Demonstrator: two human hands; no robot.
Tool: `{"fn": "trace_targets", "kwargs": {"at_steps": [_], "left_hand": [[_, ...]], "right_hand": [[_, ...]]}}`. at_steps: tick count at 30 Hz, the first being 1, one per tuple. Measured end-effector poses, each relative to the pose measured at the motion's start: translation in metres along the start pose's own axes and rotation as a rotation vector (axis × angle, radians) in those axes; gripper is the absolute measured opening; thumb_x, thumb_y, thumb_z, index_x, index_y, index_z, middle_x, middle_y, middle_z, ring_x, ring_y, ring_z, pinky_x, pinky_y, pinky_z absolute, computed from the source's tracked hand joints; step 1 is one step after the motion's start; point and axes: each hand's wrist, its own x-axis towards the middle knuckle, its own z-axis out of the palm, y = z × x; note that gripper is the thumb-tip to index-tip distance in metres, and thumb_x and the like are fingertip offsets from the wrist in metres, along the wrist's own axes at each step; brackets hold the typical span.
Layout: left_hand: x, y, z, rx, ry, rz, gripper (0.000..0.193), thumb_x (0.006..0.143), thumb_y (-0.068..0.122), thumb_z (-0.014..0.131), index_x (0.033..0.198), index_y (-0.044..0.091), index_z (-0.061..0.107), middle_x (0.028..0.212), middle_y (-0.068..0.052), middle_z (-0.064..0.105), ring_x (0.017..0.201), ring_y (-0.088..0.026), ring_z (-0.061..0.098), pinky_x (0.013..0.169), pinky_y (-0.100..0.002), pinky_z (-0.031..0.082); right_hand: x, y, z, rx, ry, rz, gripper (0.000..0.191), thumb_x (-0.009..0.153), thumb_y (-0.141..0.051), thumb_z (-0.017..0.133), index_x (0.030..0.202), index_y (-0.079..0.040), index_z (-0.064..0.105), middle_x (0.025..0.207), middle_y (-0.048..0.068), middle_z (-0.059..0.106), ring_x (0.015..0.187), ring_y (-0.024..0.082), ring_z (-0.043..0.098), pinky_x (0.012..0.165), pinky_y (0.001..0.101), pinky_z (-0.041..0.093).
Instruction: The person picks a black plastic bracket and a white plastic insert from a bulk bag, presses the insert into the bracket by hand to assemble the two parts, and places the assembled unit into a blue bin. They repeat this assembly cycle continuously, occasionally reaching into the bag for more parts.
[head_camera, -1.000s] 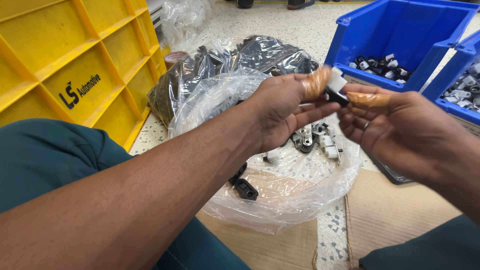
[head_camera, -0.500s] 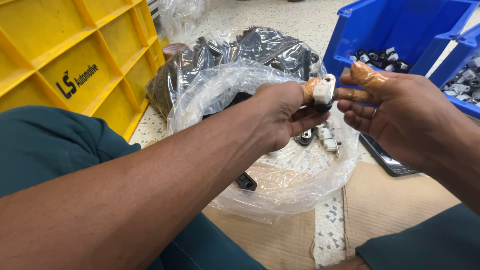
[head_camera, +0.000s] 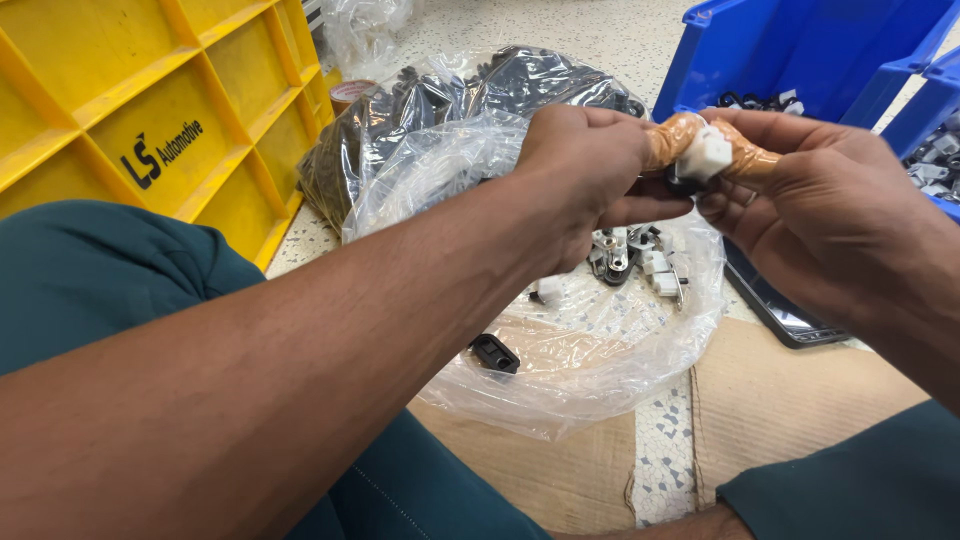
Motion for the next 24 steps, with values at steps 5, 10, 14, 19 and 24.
{"fn": "trace_targets", "kwargs": {"at_steps": [5, 10, 14, 19, 24], "left_hand": [[0.001, -0.002, 0.003, -0.156, -0.040, -0.054, 0.031, 0.095, 0.007, 0.057, 0.116, -0.015, 0.063, 0.103, -0.027, 0.071, 0.087, -0.033, 0.079, 0.070, -0.028, 0.071], [-0.003, -0.010, 0.000, -0.314, -0.121, -0.074, 0.030, 0.100, 0.008, 0.054, 0.119, -0.014, 0.058, 0.108, -0.028, 0.067, 0.090, -0.032, 0.076, 0.077, -0.029, 0.069], [-0.008, -0.010, 0.004, -0.320, -0.072, -0.120, 0.028, 0.103, 0.007, 0.049, 0.117, -0.016, 0.056, 0.110, -0.030, 0.066, 0.092, -0.034, 0.076, 0.080, -0.032, 0.069], [-0.014, -0.006, 0.004, -0.175, -0.104, -0.003, 0.030, 0.099, 0.007, 0.051, 0.116, -0.015, 0.062, 0.109, -0.028, 0.068, 0.091, -0.030, 0.077, 0.076, -0.033, 0.071], [-0.011, -0.002, 0.009, -0.098, -0.031, 0.043, 0.027, 0.096, 0.001, 0.053, 0.116, -0.015, 0.061, 0.108, -0.028, 0.069, 0.091, -0.031, 0.078, 0.075, -0.035, 0.072]], "right_hand": [[0.000, -0.001, 0.000, -0.134, 0.073, -0.073, 0.035, 0.099, 0.004, 0.049, 0.131, 0.002, 0.063, 0.126, 0.017, 0.068, 0.107, 0.021, 0.067, 0.089, 0.0299, 0.056], [0.008, -0.001, -0.012, 0.018, -0.062, 0.023, 0.038, 0.112, -0.031, 0.052, 0.134, -0.001, 0.063, 0.119, 0.009, 0.064, 0.100, 0.013, 0.061, 0.089, 0.0318, 0.055], [0.014, 0.002, -0.020, -0.028, -0.126, 0.059, 0.037, 0.111, -0.030, 0.055, 0.132, -0.002, 0.064, 0.121, 0.009, 0.068, 0.100, 0.013, 0.064, 0.085, 0.0328, 0.054], [0.009, 0.001, -0.017, -0.003, -0.122, -0.023, 0.030, 0.103, -0.014, 0.056, 0.126, 0.005, 0.064, 0.122, 0.013, 0.068, 0.104, 0.016, 0.069, 0.094, 0.0318, 0.059], [0.002, -0.003, -0.006, -0.123, -0.008, -0.148, 0.035, 0.096, 0.006, 0.052, 0.130, 0.005, 0.063, 0.125, 0.020, 0.070, 0.107, 0.022, 0.072, 0.091, 0.0344, 0.060]]}}
